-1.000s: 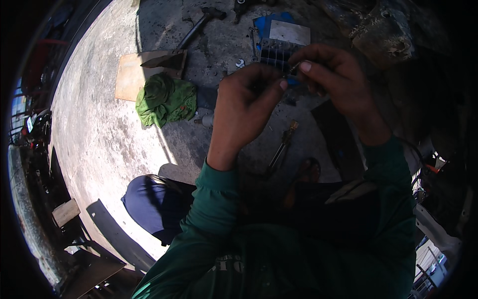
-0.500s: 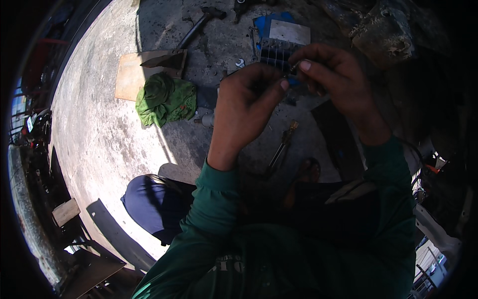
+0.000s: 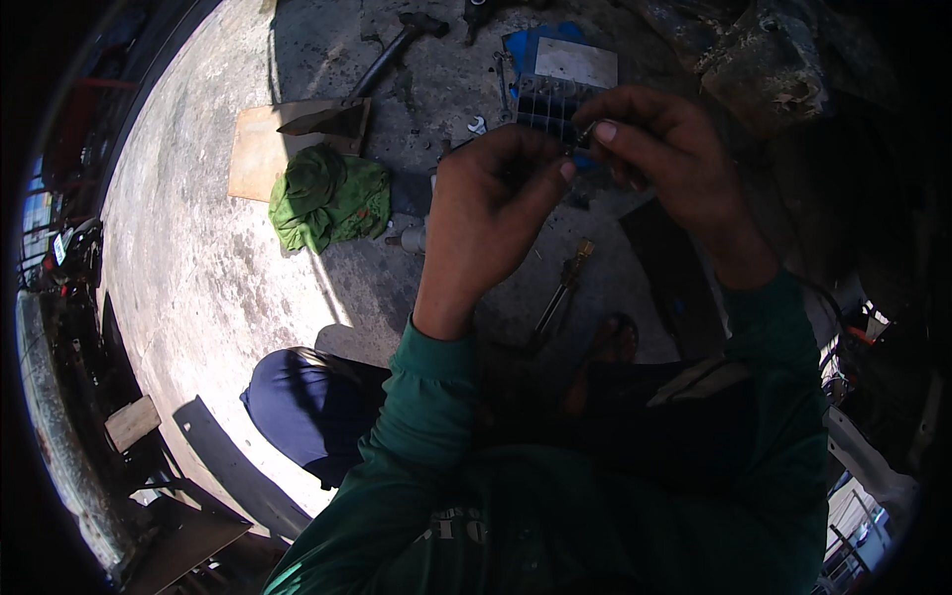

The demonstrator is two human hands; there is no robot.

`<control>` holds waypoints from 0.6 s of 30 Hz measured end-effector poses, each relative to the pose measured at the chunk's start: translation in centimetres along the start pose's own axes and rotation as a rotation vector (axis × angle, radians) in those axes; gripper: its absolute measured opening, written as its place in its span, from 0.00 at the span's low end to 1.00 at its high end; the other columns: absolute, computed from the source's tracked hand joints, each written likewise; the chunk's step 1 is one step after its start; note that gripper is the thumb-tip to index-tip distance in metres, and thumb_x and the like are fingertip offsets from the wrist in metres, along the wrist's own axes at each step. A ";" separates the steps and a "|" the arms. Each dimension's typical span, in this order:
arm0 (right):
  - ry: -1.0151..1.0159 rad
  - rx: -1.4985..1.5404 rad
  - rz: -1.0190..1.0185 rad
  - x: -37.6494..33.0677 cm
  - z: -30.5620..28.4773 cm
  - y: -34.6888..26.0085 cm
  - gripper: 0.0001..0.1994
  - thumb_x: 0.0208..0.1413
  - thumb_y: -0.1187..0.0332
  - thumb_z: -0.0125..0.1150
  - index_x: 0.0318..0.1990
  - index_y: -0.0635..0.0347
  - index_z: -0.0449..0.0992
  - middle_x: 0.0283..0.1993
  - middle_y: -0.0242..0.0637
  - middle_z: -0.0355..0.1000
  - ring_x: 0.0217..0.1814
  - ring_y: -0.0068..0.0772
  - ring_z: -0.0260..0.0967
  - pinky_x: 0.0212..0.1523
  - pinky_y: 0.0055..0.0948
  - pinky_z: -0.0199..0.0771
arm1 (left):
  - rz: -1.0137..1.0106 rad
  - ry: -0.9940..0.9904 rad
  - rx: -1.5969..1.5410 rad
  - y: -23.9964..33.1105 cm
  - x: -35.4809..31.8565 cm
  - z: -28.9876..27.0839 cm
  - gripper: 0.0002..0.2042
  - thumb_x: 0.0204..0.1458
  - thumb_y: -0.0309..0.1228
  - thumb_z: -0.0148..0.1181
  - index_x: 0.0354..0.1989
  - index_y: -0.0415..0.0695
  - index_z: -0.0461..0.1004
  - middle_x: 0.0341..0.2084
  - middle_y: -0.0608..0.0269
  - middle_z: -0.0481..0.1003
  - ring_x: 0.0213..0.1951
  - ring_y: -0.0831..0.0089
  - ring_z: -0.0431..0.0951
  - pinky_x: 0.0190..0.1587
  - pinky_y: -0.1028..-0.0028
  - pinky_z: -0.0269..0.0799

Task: The person assembles a brass valve by hand, inserting a small metal pin and tightening a nut. They then use a wrench to secure the nut on the valve.

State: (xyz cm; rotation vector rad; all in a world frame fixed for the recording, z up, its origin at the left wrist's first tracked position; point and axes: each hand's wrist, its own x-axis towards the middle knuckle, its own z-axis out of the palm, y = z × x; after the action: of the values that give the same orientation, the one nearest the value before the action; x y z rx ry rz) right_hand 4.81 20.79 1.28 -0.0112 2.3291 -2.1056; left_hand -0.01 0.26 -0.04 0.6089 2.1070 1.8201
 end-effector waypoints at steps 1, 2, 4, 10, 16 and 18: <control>-0.002 0.001 0.002 0.0 0.0 0.0 0.11 0.66 0.68 0.58 0.49 0.62 0.81 0.32 0.27 0.76 0.28 0.12 0.67 0.28 0.18 0.66 | 0.001 0.002 0.004 0.1 0.0 0.0 0.08 0.55 0.28 0.68 0.38 0.35 0.81 0.28 0.56 0.83 0.32 0.73 0.84 0.36 0.73 0.78; -0.003 0.002 0.003 0.0 0.0 0.0 0.11 0.66 0.68 0.58 0.49 0.62 0.81 0.32 0.27 0.76 0.28 0.13 0.67 0.28 0.18 0.66 | 0.001 0.004 0.009 0.1 0.0 0.0 0.08 0.55 0.28 0.68 0.38 0.35 0.81 0.28 0.56 0.83 0.31 0.73 0.84 0.35 0.73 0.78; -0.006 0.001 0.009 0.0 0.0 0.1 0.11 0.65 0.69 0.59 0.49 0.62 0.81 0.32 0.27 0.76 0.29 0.13 0.67 0.28 0.18 0.66 | 0.005 0.010 0.012 0.1 -0.1 0.0 0.08 0.54 0.28 0.68 0.38 0.35 0.81 0.27 0.56 0.83 0.31 0.73 0.84 0.35 0.73 0.77; -0.023 -0.016 0.014 0.0 0.2 0.2 0.10 0.62 0.71 0.63 0.49 0.63 0.80 0.35 0.28 0.77 0.35 0.15 0.71 0.35 0.20 0.71 | 0.028 0.018 0.038 -0.7 0.0 -0.3 0.07 0.53 0.25 0.69 0.37 0.36 0.80 0.29 0.59 0.82 0.33 0.75 0.82 0.37 0.75 0.76; -0.053 -0.110 -0.130 0.0 0.6 1.8 0.09 0.60 0.72 0.65 0.46 0.66 0.79 0.37 0.31 0.78 0.40 0.17 0.73 0.40 0.23 0.74 | -0.013 -0.004 0.064 -0.4 0.3 -1.0 0.06 0.54 0.23 0.70 0.38 0.35 0.80 0.32 0.62 0.82 0.36 0.80 0.78 0.40 0.78 0.73; -0.074 -0.155 -0.144 0.0 0.9 1.6 0.09 0.60 0.72 0.66 0.44 0.67 0.79 0.37 0.32 0.78 0.40 0.18 0.73 0.40 0.24 0.74 | -0.022 0.004 0.049 -0.5 0.2 -1.4 0.07 0.54 0.23 0.70 0.38 0.35 0.80 0.32 0.63 0.82 0.35 0.80 0.78 0.40 0.78 0.73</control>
State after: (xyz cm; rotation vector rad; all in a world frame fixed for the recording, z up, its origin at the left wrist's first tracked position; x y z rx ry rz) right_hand 4.78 20.01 -0.45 -0.2606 2.5108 -1.9377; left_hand -0.88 -0.90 -0.33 0.5921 2.1589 1.7641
